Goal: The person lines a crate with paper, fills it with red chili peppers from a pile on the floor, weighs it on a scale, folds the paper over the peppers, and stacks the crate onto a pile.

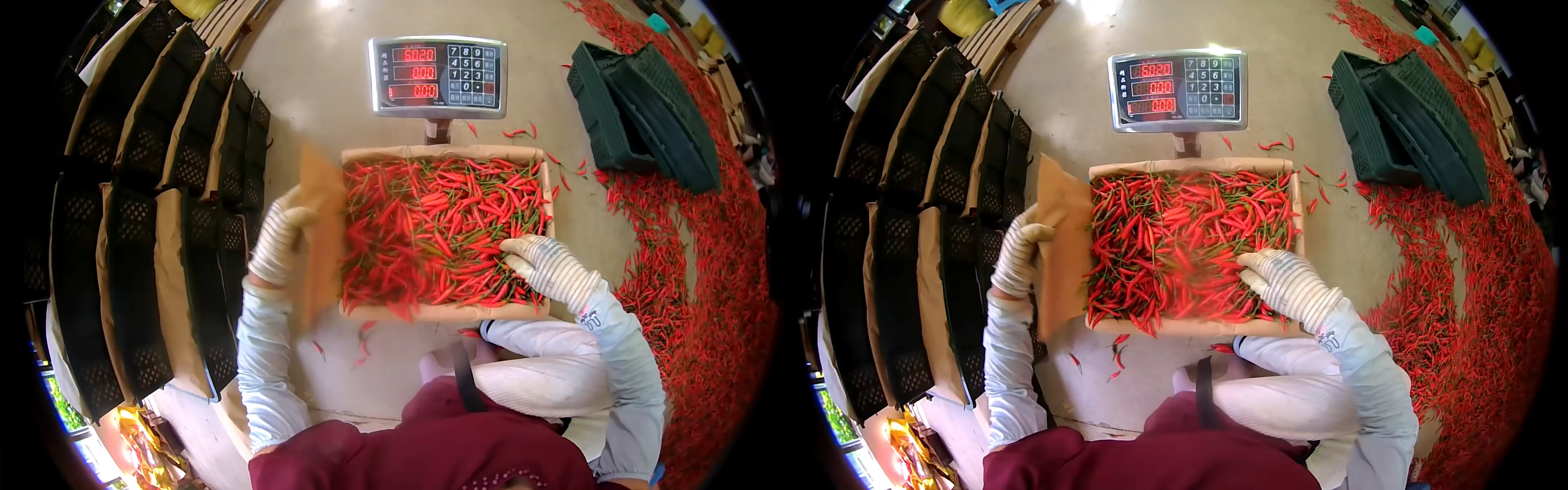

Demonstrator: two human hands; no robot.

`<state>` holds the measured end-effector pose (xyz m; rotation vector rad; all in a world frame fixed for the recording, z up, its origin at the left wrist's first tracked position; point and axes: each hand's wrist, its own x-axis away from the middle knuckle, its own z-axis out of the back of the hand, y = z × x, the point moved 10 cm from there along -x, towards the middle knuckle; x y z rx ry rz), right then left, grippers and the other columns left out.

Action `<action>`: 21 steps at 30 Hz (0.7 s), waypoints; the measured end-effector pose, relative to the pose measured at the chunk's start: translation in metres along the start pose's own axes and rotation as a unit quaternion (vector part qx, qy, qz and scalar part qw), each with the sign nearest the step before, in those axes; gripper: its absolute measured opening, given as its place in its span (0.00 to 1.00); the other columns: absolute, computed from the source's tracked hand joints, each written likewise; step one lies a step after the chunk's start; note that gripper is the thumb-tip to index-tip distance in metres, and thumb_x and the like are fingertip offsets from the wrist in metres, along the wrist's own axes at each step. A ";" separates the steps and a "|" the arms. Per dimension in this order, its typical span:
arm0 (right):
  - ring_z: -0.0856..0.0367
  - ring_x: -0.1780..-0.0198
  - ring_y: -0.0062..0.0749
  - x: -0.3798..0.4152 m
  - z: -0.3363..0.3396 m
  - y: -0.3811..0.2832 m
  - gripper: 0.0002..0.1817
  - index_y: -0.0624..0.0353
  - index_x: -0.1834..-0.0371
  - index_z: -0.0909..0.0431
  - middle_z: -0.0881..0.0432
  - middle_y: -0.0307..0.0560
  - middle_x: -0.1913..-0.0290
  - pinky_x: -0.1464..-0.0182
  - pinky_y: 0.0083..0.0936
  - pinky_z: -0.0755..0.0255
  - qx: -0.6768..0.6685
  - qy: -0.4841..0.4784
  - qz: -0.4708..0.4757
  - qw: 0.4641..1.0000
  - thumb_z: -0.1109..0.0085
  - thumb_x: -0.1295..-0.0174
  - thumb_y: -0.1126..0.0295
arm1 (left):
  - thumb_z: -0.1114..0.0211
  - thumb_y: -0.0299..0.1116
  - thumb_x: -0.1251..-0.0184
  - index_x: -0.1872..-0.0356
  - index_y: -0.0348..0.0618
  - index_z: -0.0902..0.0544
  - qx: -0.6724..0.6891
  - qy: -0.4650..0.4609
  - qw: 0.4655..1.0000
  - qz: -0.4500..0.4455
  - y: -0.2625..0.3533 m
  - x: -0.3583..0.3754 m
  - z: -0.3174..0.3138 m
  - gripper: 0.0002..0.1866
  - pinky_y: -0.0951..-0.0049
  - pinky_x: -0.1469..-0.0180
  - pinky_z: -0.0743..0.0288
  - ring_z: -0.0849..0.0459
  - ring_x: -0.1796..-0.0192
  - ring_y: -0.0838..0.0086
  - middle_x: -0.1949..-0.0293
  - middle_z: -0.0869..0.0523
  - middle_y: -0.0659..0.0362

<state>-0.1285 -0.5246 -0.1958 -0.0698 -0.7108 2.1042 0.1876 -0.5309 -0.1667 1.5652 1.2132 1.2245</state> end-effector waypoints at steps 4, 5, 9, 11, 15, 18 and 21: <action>0.19 0.53 0.51 -0.020 -0.034 -0.011 0.18 0.59 0.49 0.22 0.17 0.58 0.57 0.50 0.41 0.25 -0.038 -0.043 0.011 0.998 0.47 0.34 0.58 | 0.43 0.24 0.43 0.36 0.33 0.28 -0.011 0.094 0.993 -0.076 -0.041 -0.018 -0.037 0.29 0.82 0.54 0.27 0.21 0.59 0.81 0.55 0.17 0.60; 0.19 0.53 0.51 -0.024 -0.039 -0.017 0.18 0.59 0.49 0.23 0.17 0.58 0.56 0.50 0.41 0.25 -0.055 -0.031 0.033 0.997 0.47 0.34 0.58 | 0.42 0.23 0.42 0.34 0.32 0.30 0.049 0.103 0.991 -0.065 -0.055 -0.028 -0.043 0.30 0.85 0.60 0.28 0.24 0.65 0.86 0.58 0.19 0.63; 0.19 0.52 0.53 -0.026 -0.050 -0.032 0.18 0.60 0.48 0.23 0.18 0.59 0.54 0.49 0.44 0.26 -0.098 -0.029 0.063 0.993 0.49 0.33 0.59 | 0.43 0.21 0.40 0.29 0.35 0.38 0.050 0.104 0.990 -0.079 -0.109 -0.059 -0.054 0.34 0.85 0.73 0.34 0.32 0.75 0.87 0.70 0.24 0.67; 0.19 0.52 0.53 -0.015 -0.046 -0.020 0.18 0.60 0.48 0.23 0.18 0.59 0.54 0.49 0.43 0.26 -0.112 -0.024 0.050 0.992 0.49 0.33 0.59 | 0.43 0.22 0.38 0.27 0.37 0.41 -0.052 0.124 0.988 -0.071 -0.139 -0.069 -0.051 0.35 0.80 0.65 0.31 0.28 0.67 0.82 0.55 0.24 0.58; 0.18 0.47 0.43 0.017 -0.011 0.041 0.20 0.62 0.46 0.22 0.17 0.55 0.50 0.44 0.33 0.27 -0.173 0.030 -0.062 0.982 0.49 0.31 0.59 | 0.41 0.35 0.32 0.27 0.44 0.38 -0.366 0.159 0.917 -0.020 -0.139 -0.071 -0.055 0.32 0.64 0.64 0.26 0.20 0.69 0.64 0.62 0.18 0.41; 0.19 0.47 0.44 0.056 0.017 0.112 0.20 0.63 0.47 0.21 0.16 0.55 0.50 0.44 0.33 0.27 -0.170 0.080 -0.232 0.954 0.49 0.31 0.59 | 0.45 0.34 0.28 0.31 0.39 0.34 -0.190 0.108 0.974 -0.054 -0.133 -0.063 -0.041 0.26 0.71 0.51 0.26 0.20 0.55 0.70 0.51 0.17 0.49; 0.20 0.46 0.52 0.099 0.018 0.160 0.22 0.59 0.44 0.24 0.18 0.61 0.50 0.45 0.37 0.27 -0.097 0.106 -0.294 0.945 0.46 0.34 0.56 | 0.47 0.32 0.27 0.37 0.35 0.26 -0.235 0.183 0.935 -0.193 -0.065 -0.012 -0.032 0.21 0.71 0.41 0.30 0.24 0.43 0.70 0.40 0.22 0.51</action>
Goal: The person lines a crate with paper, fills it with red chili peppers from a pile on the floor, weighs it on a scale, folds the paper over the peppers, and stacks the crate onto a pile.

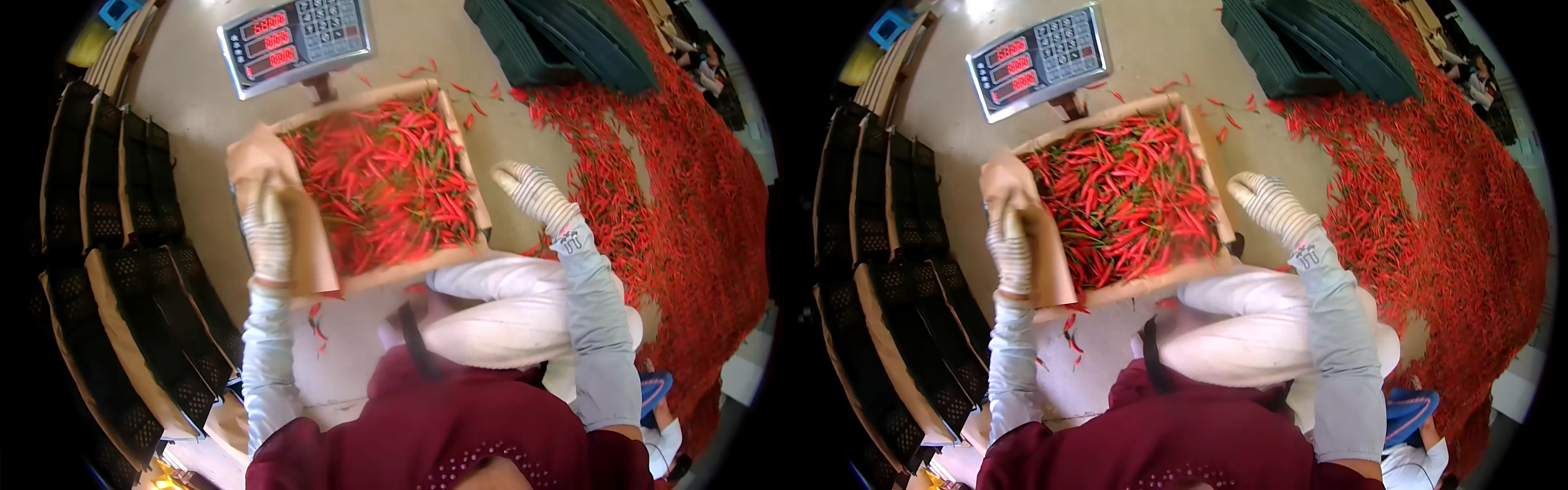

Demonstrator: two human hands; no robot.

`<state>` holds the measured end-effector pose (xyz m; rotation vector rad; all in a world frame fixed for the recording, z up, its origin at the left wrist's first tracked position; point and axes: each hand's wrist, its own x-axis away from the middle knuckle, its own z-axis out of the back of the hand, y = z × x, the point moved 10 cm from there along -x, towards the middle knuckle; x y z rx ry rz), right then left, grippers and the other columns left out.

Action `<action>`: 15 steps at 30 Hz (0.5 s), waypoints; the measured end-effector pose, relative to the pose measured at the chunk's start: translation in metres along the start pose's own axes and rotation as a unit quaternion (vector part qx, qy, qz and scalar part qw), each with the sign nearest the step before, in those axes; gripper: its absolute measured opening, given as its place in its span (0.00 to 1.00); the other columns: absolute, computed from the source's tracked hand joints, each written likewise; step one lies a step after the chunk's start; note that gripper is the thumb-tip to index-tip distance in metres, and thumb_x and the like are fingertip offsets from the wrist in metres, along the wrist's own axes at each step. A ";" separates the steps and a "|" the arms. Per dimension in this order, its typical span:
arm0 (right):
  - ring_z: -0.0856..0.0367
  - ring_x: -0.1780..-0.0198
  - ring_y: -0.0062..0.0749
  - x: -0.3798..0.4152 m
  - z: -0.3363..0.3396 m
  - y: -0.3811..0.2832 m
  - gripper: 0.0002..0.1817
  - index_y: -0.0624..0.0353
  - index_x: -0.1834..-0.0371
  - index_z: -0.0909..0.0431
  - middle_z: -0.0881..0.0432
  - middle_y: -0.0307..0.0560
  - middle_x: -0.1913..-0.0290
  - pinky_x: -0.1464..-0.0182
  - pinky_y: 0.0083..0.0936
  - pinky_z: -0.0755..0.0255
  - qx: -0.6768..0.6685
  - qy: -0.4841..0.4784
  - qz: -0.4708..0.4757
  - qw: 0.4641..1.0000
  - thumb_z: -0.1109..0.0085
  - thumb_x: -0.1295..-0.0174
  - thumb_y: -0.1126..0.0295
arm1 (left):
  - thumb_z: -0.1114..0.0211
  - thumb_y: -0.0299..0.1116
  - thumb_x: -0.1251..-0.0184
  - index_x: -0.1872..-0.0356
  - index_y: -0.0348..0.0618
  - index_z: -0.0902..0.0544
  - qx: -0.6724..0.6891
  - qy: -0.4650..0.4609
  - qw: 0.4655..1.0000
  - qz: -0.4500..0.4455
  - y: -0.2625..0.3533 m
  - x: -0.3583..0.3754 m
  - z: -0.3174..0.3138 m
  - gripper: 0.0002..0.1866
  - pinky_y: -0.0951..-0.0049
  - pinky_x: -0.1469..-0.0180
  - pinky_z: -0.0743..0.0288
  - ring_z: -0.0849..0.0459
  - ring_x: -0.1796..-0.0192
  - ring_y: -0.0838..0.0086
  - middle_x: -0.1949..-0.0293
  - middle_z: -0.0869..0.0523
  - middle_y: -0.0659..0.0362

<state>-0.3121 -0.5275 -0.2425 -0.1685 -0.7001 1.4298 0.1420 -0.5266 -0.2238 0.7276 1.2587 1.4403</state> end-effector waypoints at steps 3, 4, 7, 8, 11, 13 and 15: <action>0.30 0.35 0.59 0.018 -0.011 -0.002 0.30 0.56 0.34 0.33 0.30 0.66 0.36 0.36 0.41 0.34 0.047 0.190 0.108 0.975 0.45 0.36 0.53 | 0.48 0.31 0.28 0.39 0.34 0.25 -0.220 0.121 0.966 -0.067 -0.013 0.003 0.061 0.20 0.64 0.37 0.32 0.26 0.38 0.59 0.39 0.25 0.46; 0.44 0.28 0.63 0.015 -0.036 -0.007 0.38 0.53 0.27 0.42 0.45 0.67 0.27 0.29 0.47 0.44 0.043 0.141 0.094 0.985 0.44 0.38 0.50 | 0.49 0.31 0.29 0.37 0.35 0.28 -0.265 0.093 0.953 -0.113 -0.018 0.003 0.057 0.21 0.61 0.34 0.34 0.26 0.37 0.53 0.40 0.25 0.45; 0.47 0.26 0.60 0.005 -0.065 -0.069 0.39 0.51 0.27 0.41 0.47 0.64 0.26 0.28 0.51 0.48 0.137 0.119 0.172 0.968 0.42 0.40 0.48 | 0.50 0.36 0.27 0.30 0.36 0.36 -0.284 -0.051 0.951 -0.113 -0.088 0.007 0.025 0.27 0.62 0.27 0.47 0.39 0.27 0.51 0.29 0.37 0.43; 0.46 0.26 0.59 -0.006 -0.080 -0.085 0.39 0.51 0.28 0.40 0.45 0.63 0.26 0.29 0.52 0.48 0.178 0.121 0.222 0.951 0.42 0.40 0.47 | 0.53 0.39 0.26 0.27 0.38 0.41 -0.308 -0.095 0.939 -0.120 -0.072 0.015 0.001 0.29 0.60 0.25 0.55 0.48 0.24 0.52 0.26 0.44 0.43; 0.44 0.26 0.56 -0.006 -0.088 -0.115 0.37 0.47 0.30 0.36 0.42 0.59 0.27 0.30 0.55 0.48 0.217 0.150 0.284 0.922 0.41 0.42 0.45 | 0.54 0.48 0.26 0.25 0.41 0.47 -0.438 -0.076 0.890 -0.098 -0.071 0.011 -0.027 0.34 0.47 0.26 0.58 0.51 0.23 0.51 0.25 0.47 0.45; 0.43 0.27 0.53 0.006 -0.083 -0.130 0.35 0.43 0.31 0.34 0.39 0.56 0.28 0.31 0.57 0.47 0.216 0.163 0.305 0.913 0.41 0.43 0.45 | 0.54 0.50 0.27 0.25 0.42 0.46 -0.484 -0.078 0.867 -0.088 -0.075 0.009 -0.033 0.35 0.46 0.27 0.58 0.50 0.23 0.49 0.25 0.46 0.45; 0.40 0.28 0.50 0.054 -0.101 -0.154 0.31 0.30 0.36 0.30 0.35 0.50 0.29 0.33 0.62 0.46 0.184 0.089 0.496 0.844 0.40 0.46 0.45 | 0.54 0.51 0.27 0.25 0.44 0.47 -0.492 -0.083 0.861 -0.097 -0.080 0.008 -0.031 0.36 0.44 0.27 0.57 0.48 0.24 0.47 0.25 0.45 0.45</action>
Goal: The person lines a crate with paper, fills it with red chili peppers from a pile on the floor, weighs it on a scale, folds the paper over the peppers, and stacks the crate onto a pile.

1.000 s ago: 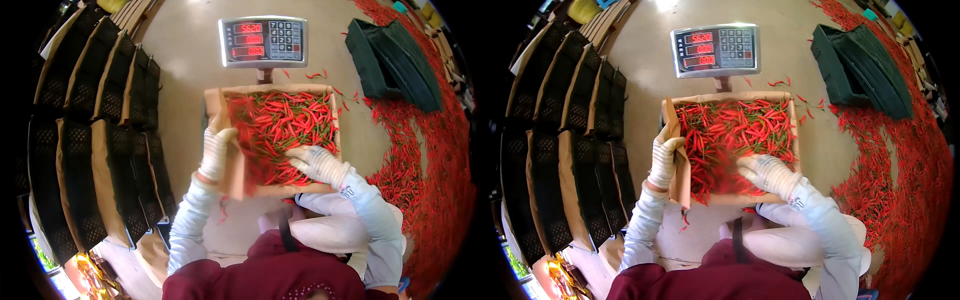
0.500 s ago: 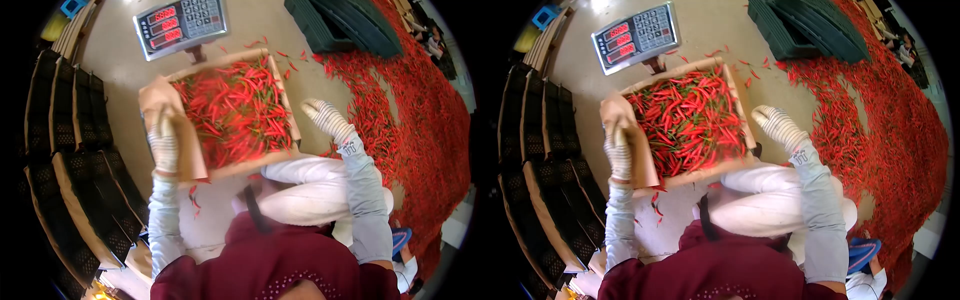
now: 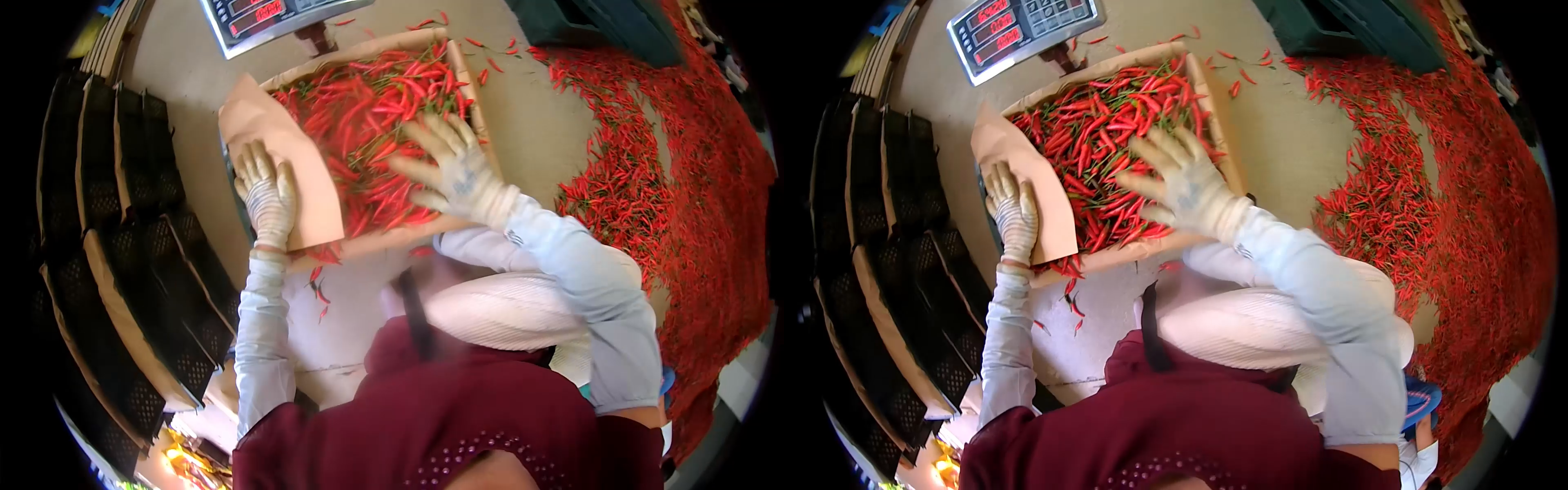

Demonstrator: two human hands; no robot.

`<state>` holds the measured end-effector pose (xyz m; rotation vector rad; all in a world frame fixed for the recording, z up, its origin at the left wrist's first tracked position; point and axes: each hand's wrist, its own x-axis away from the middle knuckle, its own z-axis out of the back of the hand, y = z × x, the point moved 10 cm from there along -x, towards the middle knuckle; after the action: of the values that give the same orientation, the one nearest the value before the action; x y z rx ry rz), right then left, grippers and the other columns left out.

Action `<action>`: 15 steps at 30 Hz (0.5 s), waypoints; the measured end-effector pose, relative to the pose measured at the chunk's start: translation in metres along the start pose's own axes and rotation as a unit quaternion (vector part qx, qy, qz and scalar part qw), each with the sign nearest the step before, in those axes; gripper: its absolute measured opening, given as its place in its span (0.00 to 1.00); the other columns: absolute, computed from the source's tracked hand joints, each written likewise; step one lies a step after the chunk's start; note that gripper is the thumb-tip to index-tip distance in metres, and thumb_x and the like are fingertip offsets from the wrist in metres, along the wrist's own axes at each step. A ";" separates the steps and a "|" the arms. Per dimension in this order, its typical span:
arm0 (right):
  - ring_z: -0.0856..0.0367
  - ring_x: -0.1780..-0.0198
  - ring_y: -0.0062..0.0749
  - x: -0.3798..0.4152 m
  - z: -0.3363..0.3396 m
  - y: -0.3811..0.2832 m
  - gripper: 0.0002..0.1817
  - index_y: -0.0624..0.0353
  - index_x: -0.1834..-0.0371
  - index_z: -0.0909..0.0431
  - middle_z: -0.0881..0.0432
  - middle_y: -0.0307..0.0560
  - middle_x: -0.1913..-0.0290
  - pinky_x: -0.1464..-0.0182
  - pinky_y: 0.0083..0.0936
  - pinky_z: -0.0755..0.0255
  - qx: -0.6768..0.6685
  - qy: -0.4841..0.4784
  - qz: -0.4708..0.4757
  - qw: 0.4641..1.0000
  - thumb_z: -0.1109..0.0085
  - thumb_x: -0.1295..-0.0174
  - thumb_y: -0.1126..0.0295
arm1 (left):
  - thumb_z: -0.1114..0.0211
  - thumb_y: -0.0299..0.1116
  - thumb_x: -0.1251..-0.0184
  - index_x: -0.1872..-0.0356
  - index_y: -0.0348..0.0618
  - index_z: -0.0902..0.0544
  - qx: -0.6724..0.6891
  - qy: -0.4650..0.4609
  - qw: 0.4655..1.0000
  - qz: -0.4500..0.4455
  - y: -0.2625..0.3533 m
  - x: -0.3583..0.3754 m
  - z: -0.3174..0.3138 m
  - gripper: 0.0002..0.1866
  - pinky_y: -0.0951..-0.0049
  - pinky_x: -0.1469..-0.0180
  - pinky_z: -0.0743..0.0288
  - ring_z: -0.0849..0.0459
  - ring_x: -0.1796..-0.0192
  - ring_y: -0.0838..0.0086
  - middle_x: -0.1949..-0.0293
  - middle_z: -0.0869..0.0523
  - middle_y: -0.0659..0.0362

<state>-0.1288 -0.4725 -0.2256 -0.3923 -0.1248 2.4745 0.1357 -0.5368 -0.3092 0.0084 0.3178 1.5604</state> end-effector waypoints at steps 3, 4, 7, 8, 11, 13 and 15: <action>0.36 0.30 0.47 0.018 -0.048 -0.018 0.20 0.20 0.42 0.28 0.34 0.40 0.29 0.34 0.71 0.50 0.023 -0.085 0.098 0.991 0.50 0.39 0.53 | 0.55 0.53 0.27 0.24 0.46 0.48 0.031 -0.026 0.999 0.008 -0.007 -0.002 -0.011 0.36 0.41 0.28 0.58 0.50 0.24 0.46 0.25 0.47 0.45; 0.37 0.29 0.47 0.014 -0.055 -0.018 0.19 0.20 0.43 0.27 0.34 0.39 0.29 0.34 0.71 0.50 0.016 -0.099 0.117 0.988 0.53 0.37 0.55 | 0.55 0.53 0.27 0.24 0.47 0.48 0.043 -0.035 0.998 0.012 -0.010 -0.004 -0.013 0.36 0.40 0.29 0.59 0.51 0.24 0.46 0.24 0.48 0.45; 0.33 0.33 0.47 -0.008 -0.049 -0.015 0.15 0.29 0.48 0.23 0.29 0.41 0.34 0.35 0.72 0.49 0.022 -0.042 0.083 0.995 0.50 0.38 0.55 | 0.58 0.56 0.27 0.23 0.51 0.51 0.093 -0.070 0.993 0.022 -0.020 -0.005 -0.020 0.36 0.40 0.28 0.66 0.56 0.22 0.49 0.23 0.51 0.46; 0.33 0.33 0.47 -0.015 -0.044 -0.026 0.15 0.29 0.48 0.23 0.29 0.41 0.34 0.35 0.72 0.49 0.017 -0.038 0.084 0.996 0.50 0.38 0.55 | 0.59 0.57 0.27 0.23 0.52 0.52 0.121 -0.089 0.988 0.023 -0.020 -0.005 -0.022 0.37 0.40 0.27 0.68 0.57 0.22 0.49 0.23 0.52 0.47; 0.30 0.36 0.40 -0.028 -0.025 -0.081 0.17 0.29 0.51 0.20 0.26 0.37 0.37 0.37 0.65 0.42 -0.014 0.039 0.149 0.988 0.43 0.45 0.58 | 0.59 0.59 0.27 0.23 0.53 0.53 0.119 -0.087 0.989 0.027 -0.024 -0.004 -0.029 0.38 0.41 0.27 0.69 0.59 0.21 0.50 0.23 0.53 0.49; 0.30 0.36 0.37 -0.041 -0.057 -0.112 0.15 0.34 0.52 0.19 0.24 0.35 0.39 0.37 0.63 0.41 -0.062 0.033 0.173 0.982 0.45 0.44 0.61 | 0.58 0.58 0.28 0.23 0.53 0.52 0.174 -0.063 0.983 0.007 -0.035 -0.008 -0.049 0.37 0.40 0.27 0.69 0.59 0.21 0.50 0.22 0.53 0.49; 0.35 0.32 0.37 -0.056 -0.121 -0.145 0.20 0.43 0.40 0.29 0.26 0.38 0.39 0.31 0.60 0.47 -0.073 0.014 0.211 0.975 0.54 0.35 0.59 | 0.58 0.58 0.28 0.23 0.53 0.52 0.147 -0.071 0.986 0.020 -0.028 -0.008 -0.039 0.37 0.40 0.27 0.69 0.58 0.21 0.50 0.23 0.53 0.49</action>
<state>0.0335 -0.3905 -0.3003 -0.5665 -0.2342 2.8869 0.1557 -0.5525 -0.3506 0.3557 0.4348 1.5323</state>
